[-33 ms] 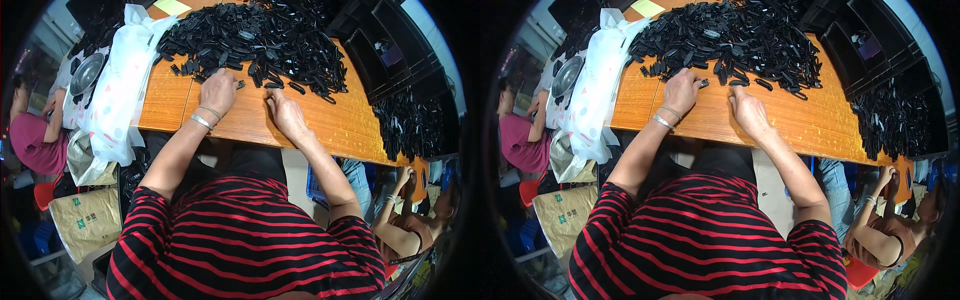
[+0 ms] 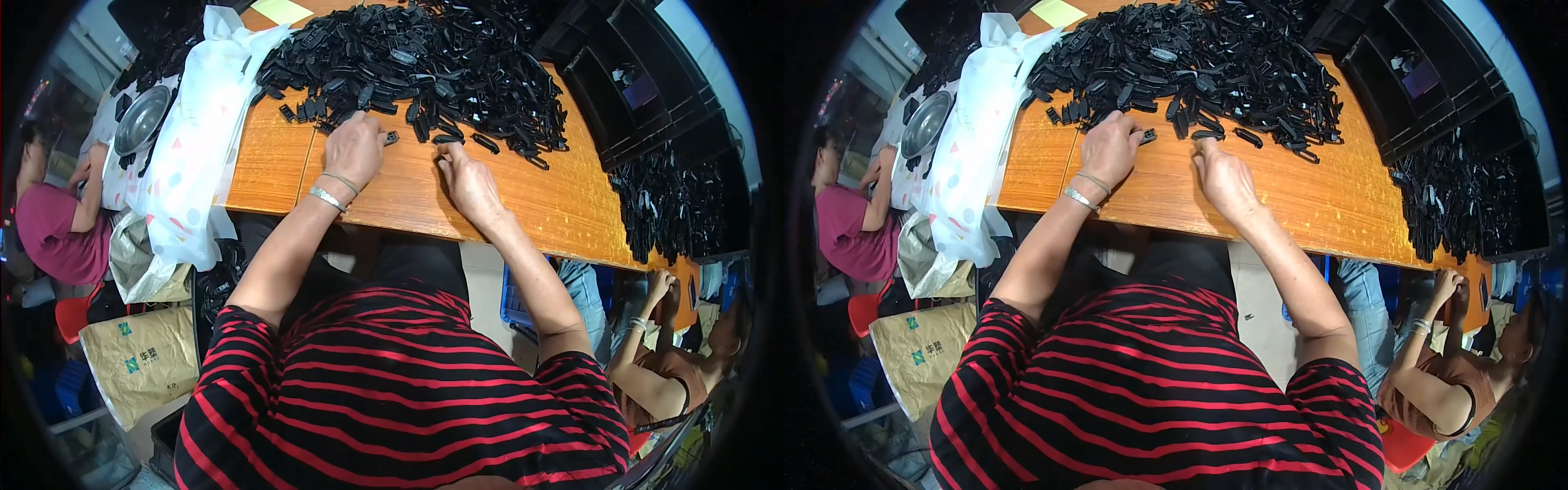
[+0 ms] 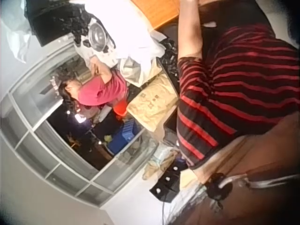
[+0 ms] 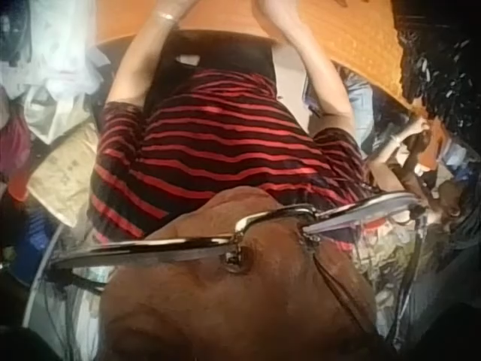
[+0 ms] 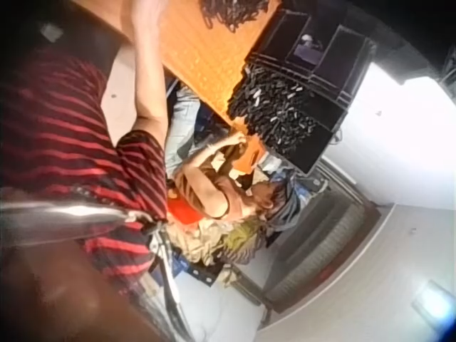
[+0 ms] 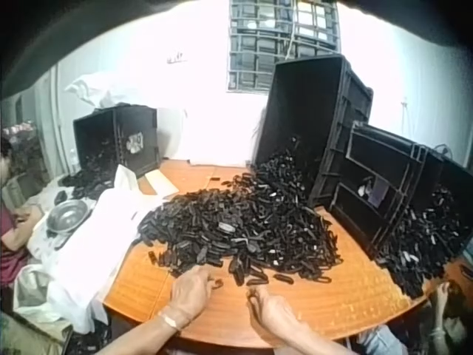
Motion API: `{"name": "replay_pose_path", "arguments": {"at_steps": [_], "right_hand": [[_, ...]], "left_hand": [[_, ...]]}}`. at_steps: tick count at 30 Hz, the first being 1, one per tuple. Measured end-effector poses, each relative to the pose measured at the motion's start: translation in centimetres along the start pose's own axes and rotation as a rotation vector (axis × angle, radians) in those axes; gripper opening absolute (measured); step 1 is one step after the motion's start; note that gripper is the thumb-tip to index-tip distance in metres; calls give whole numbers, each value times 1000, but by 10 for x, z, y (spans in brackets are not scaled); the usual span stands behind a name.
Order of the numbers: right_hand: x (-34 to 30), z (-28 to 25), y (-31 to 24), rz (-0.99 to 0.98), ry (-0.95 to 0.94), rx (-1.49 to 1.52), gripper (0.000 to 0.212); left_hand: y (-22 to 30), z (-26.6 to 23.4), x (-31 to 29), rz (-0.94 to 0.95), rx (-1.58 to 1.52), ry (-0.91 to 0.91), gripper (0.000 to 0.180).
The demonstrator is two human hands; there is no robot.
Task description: Sorting and inspecting small black plastic hardware components on a wooden workbench in a manufacturing environment.
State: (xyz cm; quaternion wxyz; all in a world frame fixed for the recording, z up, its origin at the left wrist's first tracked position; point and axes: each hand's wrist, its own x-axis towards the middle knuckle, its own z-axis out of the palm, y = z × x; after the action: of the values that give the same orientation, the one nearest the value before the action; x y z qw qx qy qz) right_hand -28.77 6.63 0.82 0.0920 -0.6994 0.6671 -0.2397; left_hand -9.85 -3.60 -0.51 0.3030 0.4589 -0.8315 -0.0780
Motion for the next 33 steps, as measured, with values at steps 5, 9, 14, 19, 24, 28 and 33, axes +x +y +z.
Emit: {"name": "replay_pose_path", "arguments": {"at_steps": [5,9,14,19,24,28,33], "right_hand": [[5,-2,13,42,70,-49,19],[4,1,12,29,164,-134,15],[-3,-12,2,11,111,-82,15],[-7,-19,4,-38,27,-51,19],[-8,-11,-28,18,242,283,19],[-5,-1,-43,6,312,482,18],[-5,3,-53,-23,323,564,19]], "left_hand": [[-3,-13,-1,-3,3,8,15],[-1,-9,-4,100,-4,42,18],[-6,-6,-6,100,-42,22,20],[0,-9,-11,-39,-471,-20,18],[17,-25,-22,-383,-1256,-280,26],[30,-34,-27,-370,-1337,-243,25],[32,-41,-30,-312,-1354,-187,25]]}}
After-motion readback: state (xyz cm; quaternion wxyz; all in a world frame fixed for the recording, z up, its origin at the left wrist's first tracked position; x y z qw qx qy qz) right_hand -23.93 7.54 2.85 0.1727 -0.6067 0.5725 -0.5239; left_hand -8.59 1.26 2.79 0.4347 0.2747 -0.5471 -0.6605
